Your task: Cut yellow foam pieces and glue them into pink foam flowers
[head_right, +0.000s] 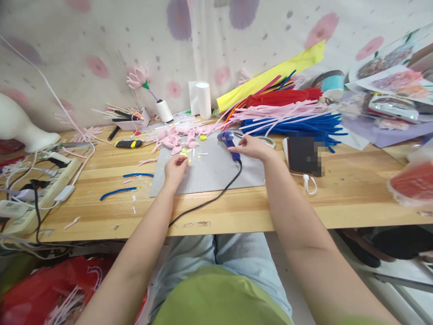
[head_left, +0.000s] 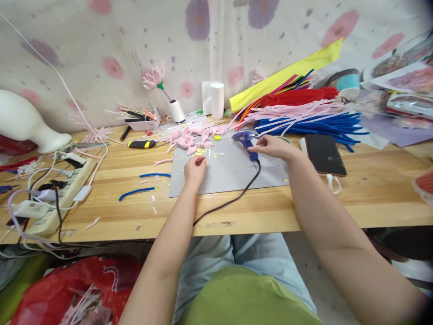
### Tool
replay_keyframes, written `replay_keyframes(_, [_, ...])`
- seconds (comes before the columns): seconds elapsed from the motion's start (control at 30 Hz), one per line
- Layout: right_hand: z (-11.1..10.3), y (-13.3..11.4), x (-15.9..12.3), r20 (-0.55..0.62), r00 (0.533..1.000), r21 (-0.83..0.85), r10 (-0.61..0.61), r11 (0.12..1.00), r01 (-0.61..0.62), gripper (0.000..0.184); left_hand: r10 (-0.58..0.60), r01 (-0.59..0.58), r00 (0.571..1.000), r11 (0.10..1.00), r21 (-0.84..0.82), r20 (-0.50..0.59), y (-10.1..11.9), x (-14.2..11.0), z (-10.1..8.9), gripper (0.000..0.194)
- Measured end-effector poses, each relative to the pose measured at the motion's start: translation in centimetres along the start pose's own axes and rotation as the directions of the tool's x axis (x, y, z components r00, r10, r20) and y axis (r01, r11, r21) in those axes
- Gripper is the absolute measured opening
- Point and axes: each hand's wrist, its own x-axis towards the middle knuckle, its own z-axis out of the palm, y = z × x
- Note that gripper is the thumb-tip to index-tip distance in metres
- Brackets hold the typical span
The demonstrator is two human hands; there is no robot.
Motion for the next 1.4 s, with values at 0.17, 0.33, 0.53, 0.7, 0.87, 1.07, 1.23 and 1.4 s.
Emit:
replay_keyframes(0.17, [5.2, -1.8, 1.3, -0.16, 0.987, 0.126, 0.029, 0.992, -0.009, 0.041, 0.039, -0.034, 0.998, 0.995, 0.096, -0.049, 0.4, -0.3, -0.4, 0.01])
replay_keyframes(0.33, [6.3, -2.7, 0.7, -0.266, 0.955, 0.483, 0.134, 0.875, 0.012, 0.035, 0.046, -0.038, 0.996, 0.993, 0.113, -0.074, 0.3, -0.2, -0.4, 0.01])
replay_keyframes(0.53, [6.4, -4.0, -1.8, 0.075, 0.986, 0.595, -0.152, 0.8, 0.078, 0.038, 0.017, -0.015, 0.997, 0.999, 0.032, -0.075, 0.0, 0.0, 0.0, 0.009])
replay_keyframes(0.7, [7.4, -4.6, -2.0, 0.108, 0.979, 0.542, -0.175, 0.836, 0.089, 0.04, -0.014, 0.015, 0.995, 1.0, 0.003, -0.096, 0.0, -0.1, -0.1, 0.011])
replay_keyframes(0.87, [7.8, -4.6, -1.9, 0.1, 0.974, 0.539, -0.203, 0.834, 0.119, 0.043, -0.07, 0.066, 0.992, 0.997, -0.043, -0.102, -0.1, 0.0, 0.0, 0.015])
replay_keyframes(1.07, [8.1, -4.7, -2.1, 0.031, 0.97, 0.534, -0.241, 0.824, 0.187, 0.042, -0.109, 0.102, 0.989, 0.992, -0.069, -0.1, -0.1, 0.0, 0.1, 0.015])
replay_keyframes(1.23, [8.1, -4.9, -2.2, 0.003, 0.963, 0.516, -0.269, 0.826, 0.229, 0.042, -0.091, 0.086, 0.99, 0.995, -0.047, -0.109, -0.1, 0.0, 0.0, 0.015])
replay_keyframes(1.4, [8.2, -5.0, -2.2, -0.014, 0.953, 0.488, -0.303, 0.83, 0.271, 0.041, -0.089, 0.082, 0.989, 0.995, -0.059, -0.118, -0.2, 0.0, 0.1, 0.013])
